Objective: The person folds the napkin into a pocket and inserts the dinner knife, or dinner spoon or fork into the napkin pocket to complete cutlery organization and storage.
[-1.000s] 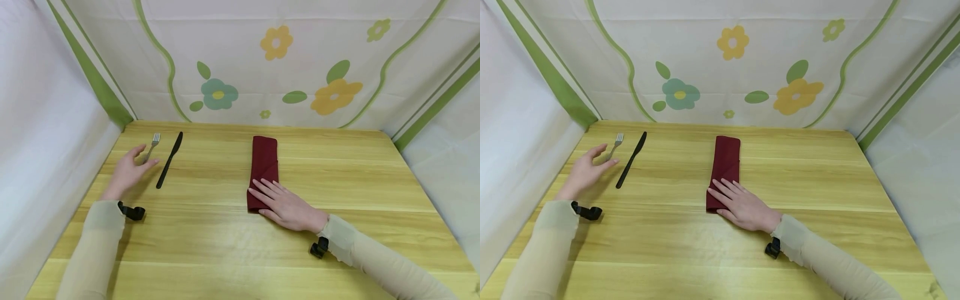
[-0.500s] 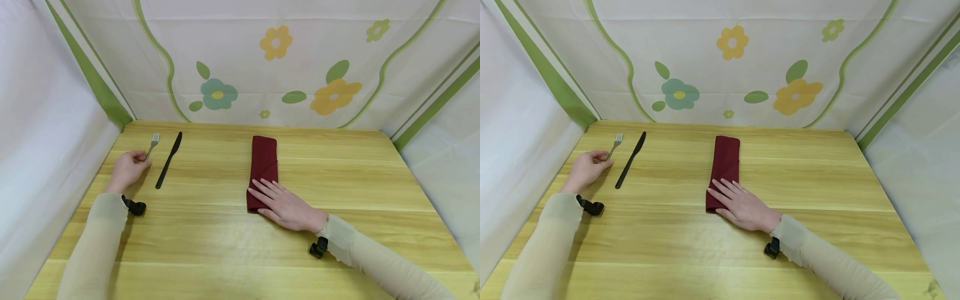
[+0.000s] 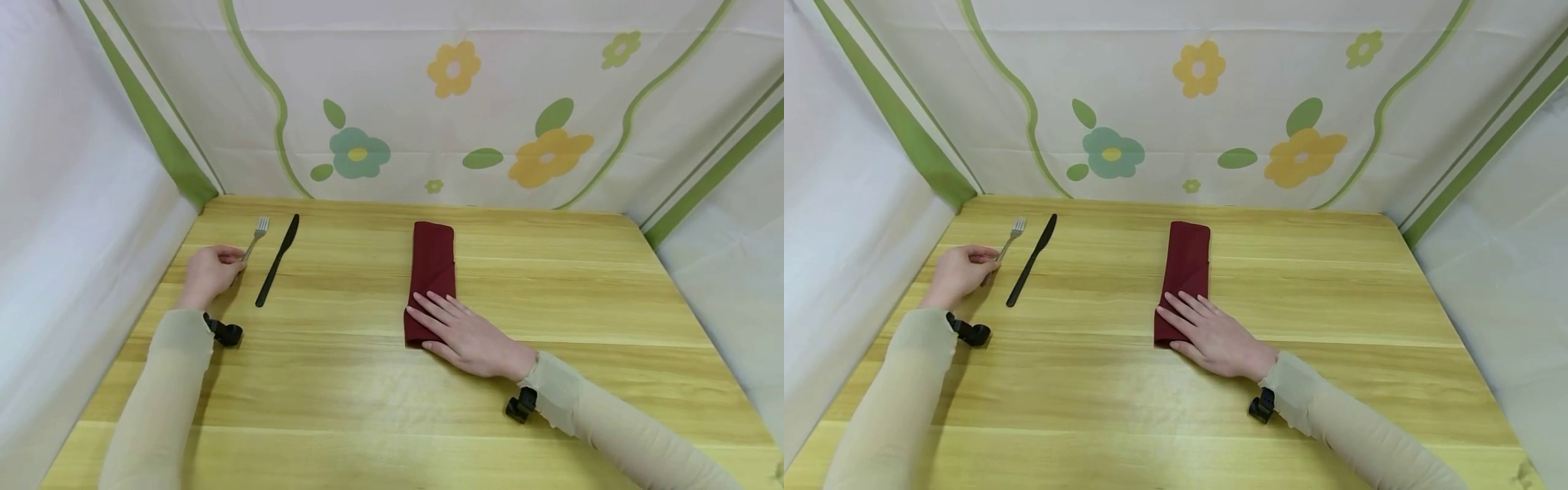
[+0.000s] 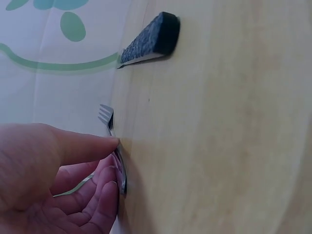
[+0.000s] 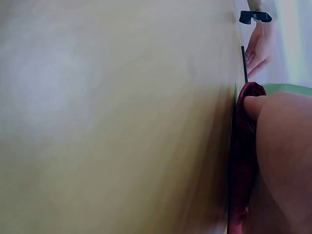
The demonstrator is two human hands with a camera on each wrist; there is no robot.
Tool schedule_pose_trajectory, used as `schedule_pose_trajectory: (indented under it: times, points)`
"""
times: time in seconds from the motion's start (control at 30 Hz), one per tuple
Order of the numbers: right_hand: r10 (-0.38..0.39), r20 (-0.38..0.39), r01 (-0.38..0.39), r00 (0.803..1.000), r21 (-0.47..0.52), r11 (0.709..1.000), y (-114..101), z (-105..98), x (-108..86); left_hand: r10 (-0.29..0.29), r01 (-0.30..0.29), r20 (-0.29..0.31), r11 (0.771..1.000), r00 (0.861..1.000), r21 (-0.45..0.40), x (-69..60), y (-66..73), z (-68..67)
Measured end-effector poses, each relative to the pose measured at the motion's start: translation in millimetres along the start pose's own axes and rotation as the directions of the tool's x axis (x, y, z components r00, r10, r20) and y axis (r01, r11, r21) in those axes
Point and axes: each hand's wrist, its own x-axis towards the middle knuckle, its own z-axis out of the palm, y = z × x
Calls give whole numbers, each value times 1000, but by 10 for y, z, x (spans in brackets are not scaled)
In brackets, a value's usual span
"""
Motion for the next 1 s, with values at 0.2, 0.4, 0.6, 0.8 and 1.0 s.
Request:
schedule_pose_trajectory:
  times: [0.2,0.4,0.6,0.8,1.0]
  points:
    - [2,1,-2,1000,2,1000,-7,-12,6,-18,19,29,1000,999,-21,1,-4,-10]
    - [-1,5,1,1000,2,1000,-9,-12,9,7,-6,26,999,1000,-39,-18,-30,-13]
    - [1,12,-1,1000,4,1000,-12,-11,5,-3,-4,-51,991,999,-130,-40,39,-24]
    - [2,11,-2,1000,6,1000,-6,-7,5,-23,-4,-112,972,993,-236,-59,240,-5]
    - [3,8,-3,1000,7,1000,-5,-7,7,17,-62,-123,926,992,-371,-91,470,93]
